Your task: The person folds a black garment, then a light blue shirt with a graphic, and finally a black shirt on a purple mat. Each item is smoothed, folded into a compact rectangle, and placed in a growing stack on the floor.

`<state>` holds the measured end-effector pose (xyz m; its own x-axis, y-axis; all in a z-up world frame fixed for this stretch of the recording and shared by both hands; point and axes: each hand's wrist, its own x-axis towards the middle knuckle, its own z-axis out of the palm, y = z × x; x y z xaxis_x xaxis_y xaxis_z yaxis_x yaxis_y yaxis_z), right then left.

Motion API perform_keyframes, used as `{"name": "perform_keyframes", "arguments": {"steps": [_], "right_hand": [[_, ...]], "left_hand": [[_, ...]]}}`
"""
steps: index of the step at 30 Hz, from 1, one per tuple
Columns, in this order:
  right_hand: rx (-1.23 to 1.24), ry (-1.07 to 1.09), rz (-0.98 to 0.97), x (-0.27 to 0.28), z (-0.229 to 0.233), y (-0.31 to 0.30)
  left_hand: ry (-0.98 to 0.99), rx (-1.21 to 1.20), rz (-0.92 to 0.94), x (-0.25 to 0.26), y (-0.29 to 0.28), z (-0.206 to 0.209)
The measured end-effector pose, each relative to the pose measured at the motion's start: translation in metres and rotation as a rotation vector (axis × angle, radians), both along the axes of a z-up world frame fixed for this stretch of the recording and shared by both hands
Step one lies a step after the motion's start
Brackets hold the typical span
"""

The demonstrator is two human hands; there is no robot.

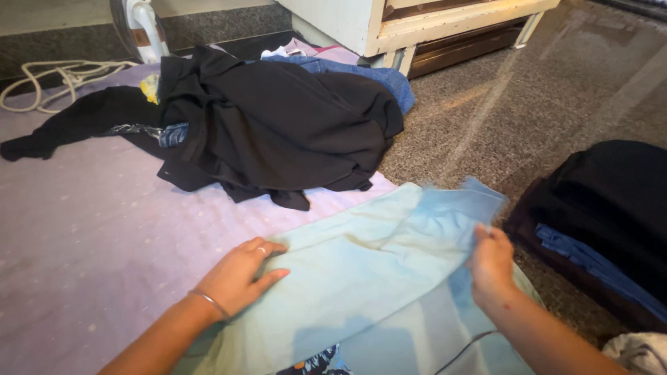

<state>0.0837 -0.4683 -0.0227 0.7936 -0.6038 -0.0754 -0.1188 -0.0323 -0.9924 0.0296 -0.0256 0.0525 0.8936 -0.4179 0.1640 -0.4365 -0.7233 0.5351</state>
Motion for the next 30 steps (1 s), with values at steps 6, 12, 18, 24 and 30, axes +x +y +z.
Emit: {"name": "perform_keyframes", "arguments": {"steps": [6, 12, 18, 24, 30], "right_hand": [[0.129, 0.219, 0.107, 0.002, -0.007, -0.055], [-1.057, -0.050, 0.081, -0.005, 0.065, -0.028], [-0.957, -0.178, 1.089, 0.029, 0.094, 0.035], [-1.529, 0.359, 1.273, 0.081, 0.082, 0.067], [-1.459, 0.530, 1.125, 0.123, 0.078, 0.043]], "left_hand": [[0.227, -0.026, 0.091, 0.009, 0.010, 0.007], [0.145, 0.068, 0.106, 0.017, 0.015, -0.001], [0.120, -0.046, 0.127, 0.025, 0.034, -0.004], [0.297, -0.161, 0.178, 0.029, 0.047, 0.002], [0.384, -0.353, 0.221, 0.036, 0.075, -0.029]]}}
